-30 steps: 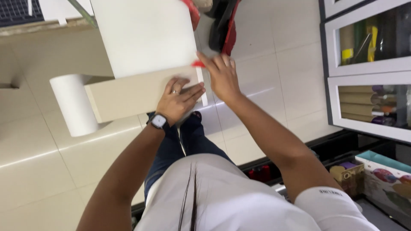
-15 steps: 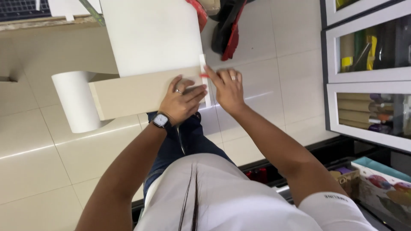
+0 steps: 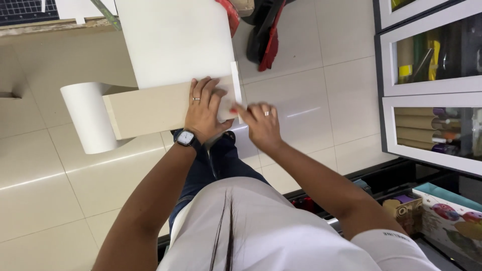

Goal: Applying and smoothing a white adhesive film onto a board or drawer front using a roller and squeegee.

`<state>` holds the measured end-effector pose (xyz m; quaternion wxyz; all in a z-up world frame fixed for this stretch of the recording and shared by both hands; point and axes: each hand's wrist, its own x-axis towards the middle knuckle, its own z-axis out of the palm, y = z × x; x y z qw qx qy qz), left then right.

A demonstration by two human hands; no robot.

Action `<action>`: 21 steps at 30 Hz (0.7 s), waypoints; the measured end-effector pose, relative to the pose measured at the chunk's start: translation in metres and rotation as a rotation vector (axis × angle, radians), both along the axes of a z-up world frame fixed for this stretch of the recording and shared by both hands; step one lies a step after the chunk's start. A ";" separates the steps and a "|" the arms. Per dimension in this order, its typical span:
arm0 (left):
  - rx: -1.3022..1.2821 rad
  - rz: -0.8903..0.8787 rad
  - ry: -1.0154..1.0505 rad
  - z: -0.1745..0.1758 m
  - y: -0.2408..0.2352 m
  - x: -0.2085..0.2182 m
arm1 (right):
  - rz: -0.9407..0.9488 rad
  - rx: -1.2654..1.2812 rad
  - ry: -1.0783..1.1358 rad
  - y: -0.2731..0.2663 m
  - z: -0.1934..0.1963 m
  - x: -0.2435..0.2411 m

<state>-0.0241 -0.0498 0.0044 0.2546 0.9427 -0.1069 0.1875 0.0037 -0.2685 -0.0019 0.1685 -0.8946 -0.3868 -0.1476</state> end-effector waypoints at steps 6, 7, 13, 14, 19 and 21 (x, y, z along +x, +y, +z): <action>-0.029 -0.010 0.122 0.004 0.000 0.003 | 0.021 -0.011 0.026 0.000 0.005 0.007; -0.021 -0.014 0.177 0.007 0.002 0.003 | -0.004 0.003 0.030 0.005 0.005 0.013; 0.142 -0.045 0.458 0.018 0.000 0.011 | 0.018 0.128 0.362 -0.045 -0.015 -0.026; 0.143 -0.040 0.455 0.018 -0.001 0.013 | 0.022 0.129 0.360 -0.042 -0.002 -0.017; 0.227 -0.069 0.404 0.026 0.000 0.021 | -0.229 0.592 0.472 -0.023 0.054 0.010; 0.171 -0.061 0.360 0.047 0.014 0.014 | -0.237 0.616 0.473 -0.016 0.054 0.017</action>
